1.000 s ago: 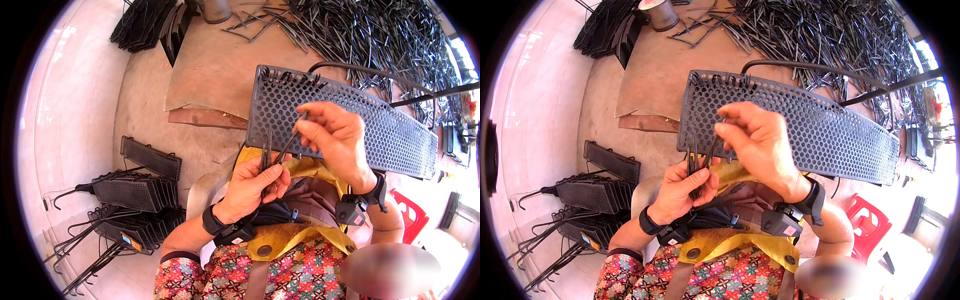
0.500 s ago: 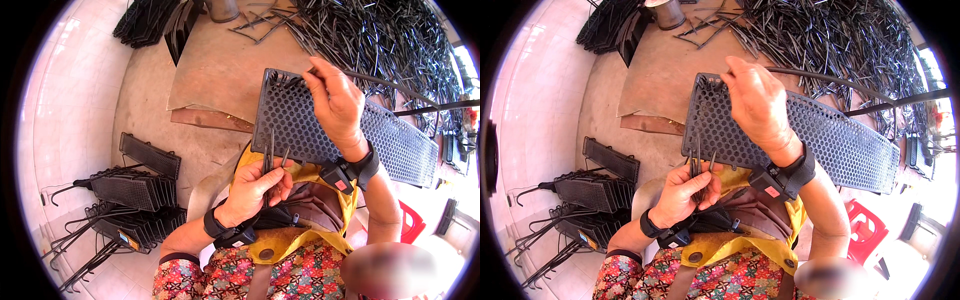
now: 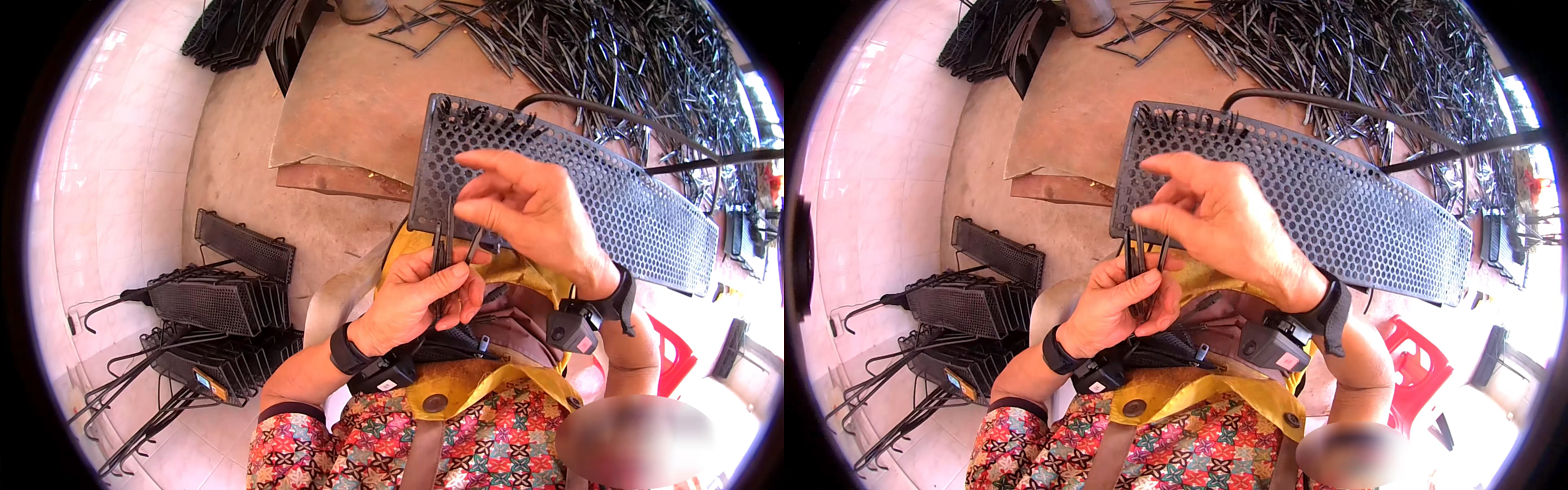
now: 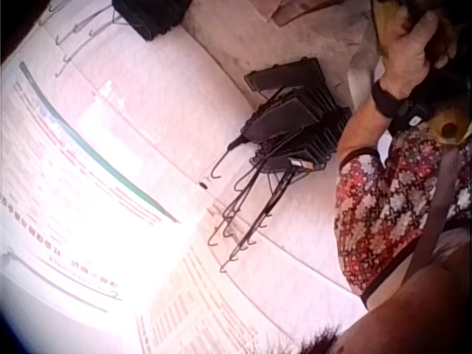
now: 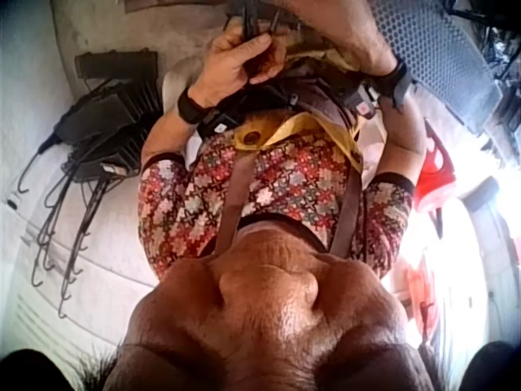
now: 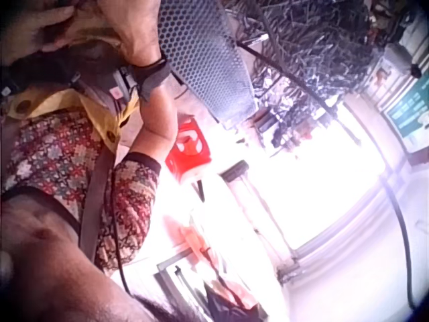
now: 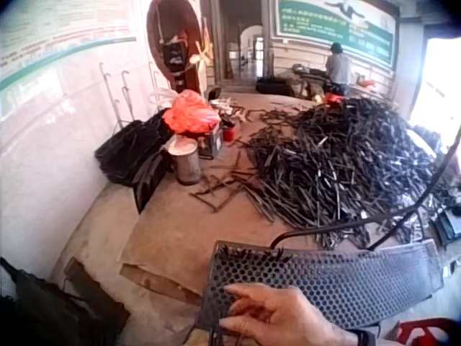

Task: The person picks up small metal rods and inserts them into individual holes on a perforated metal grate, repeating the process with multiple rods.

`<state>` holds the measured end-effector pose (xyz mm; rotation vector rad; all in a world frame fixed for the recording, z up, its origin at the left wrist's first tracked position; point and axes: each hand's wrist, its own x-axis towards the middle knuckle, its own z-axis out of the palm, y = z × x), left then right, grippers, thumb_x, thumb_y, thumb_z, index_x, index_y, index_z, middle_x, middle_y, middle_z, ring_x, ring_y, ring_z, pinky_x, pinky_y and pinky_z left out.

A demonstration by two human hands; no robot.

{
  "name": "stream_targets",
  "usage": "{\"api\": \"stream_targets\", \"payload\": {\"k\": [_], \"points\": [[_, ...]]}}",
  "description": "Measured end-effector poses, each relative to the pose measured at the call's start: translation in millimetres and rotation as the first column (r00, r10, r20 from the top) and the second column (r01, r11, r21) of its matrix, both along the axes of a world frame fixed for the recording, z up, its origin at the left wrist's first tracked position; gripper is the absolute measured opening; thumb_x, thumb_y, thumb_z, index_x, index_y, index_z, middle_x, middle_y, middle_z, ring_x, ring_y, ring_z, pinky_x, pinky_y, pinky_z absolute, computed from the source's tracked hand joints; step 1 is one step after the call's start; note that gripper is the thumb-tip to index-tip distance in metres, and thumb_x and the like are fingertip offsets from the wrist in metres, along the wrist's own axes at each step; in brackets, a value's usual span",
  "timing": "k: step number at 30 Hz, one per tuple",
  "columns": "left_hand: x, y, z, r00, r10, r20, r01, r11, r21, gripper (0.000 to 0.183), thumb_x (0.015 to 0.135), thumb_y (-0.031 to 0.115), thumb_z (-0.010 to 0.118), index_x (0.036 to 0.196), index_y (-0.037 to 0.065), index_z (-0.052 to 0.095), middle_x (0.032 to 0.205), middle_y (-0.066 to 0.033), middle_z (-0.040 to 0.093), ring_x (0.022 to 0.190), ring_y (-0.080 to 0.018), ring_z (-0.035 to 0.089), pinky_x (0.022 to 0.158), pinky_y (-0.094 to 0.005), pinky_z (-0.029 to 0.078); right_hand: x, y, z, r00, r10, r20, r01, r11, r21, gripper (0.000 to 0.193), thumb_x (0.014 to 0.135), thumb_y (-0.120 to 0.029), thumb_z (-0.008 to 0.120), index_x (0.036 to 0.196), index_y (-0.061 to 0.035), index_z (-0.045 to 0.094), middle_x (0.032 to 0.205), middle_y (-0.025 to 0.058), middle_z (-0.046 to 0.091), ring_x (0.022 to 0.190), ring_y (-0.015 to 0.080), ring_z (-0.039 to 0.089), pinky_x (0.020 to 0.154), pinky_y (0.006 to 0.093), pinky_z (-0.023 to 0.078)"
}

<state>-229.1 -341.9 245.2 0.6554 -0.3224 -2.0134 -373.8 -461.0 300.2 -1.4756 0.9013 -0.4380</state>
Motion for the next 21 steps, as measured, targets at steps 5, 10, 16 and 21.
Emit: {"api": "stream_targets", "payload": {"k": [5,10,16,21], "points": [[-2,3,-1,0.993,-0.101,-0.055,0.098,0.994,-0.047,0.033,0.093,0.021,0.051,0.119,0.0,0.05,0.083,-0.0091,0.061,0.062,-0.0127,0.055,0.043,-0.0183,0.033,-5,13,-6,0.985,-0.039,0.17,0.013,0.988,0.152,0.021,0.081,-0.005,0.063,0.101,0.0022,0.061,0.076,0.0026,0.063,0.068,0.0044,0.056,0.058,0.0189,0.046],[-5,4,2,0.999,-0.047,0.002,0.047,0.999,0.002,0.034,0.093,0.023,0.052,0.118,0.001,0.051,0.085,-0.0079,0.061,0.063,-0.0126,0.055,0.043,-0.017,0.032,-21,18,-2,0.995,-0.094,0.034,0.09,0.991,0.101,0.012,0.08,-0.006,0.065,0.089,0.0024,0.061,0.071,0.0018,0.062,0.064,0.0031,0.056,0.055,0.0188,0.046],[-5,5,-2,0.998,-0.053,-0.016,0.052,0.998,-0.025,0.037,0.093,0.025,0.051,0.121,0.001,0.049,0.091,-0.0092,0.06,0.068,-0.0139,0.056,0.043,-0.018,0.034,-33,36,-3,0.982,-0.131,0.136,0.116,0.987,0.112,0.02,0.078,-0.003,0.067,0.095,0.0014,0.058,0.073,0.0035,0.062,0.059,0.0044,0.056,0.05,0.0182,0.044],[-5,1,-4,0.998,0.002,-0.069,0.001,0.999,0.039,0.039,0.094,0.027,0.047,0.123,0.0,0.047,0.102,-0.0143,0.059,0.086,-0.0221,0.06,0.059,-0.0281,0.05,-39,38,2,0.924,-0.306,0.23,0.332,0.94,-0.08,0.014,0.079,0.003,0.064,0.091,0.0014,0.059,0.075,0.0049,0.064,0.056,0.0049,0.057,0.046,0.0183,0.043]]}}
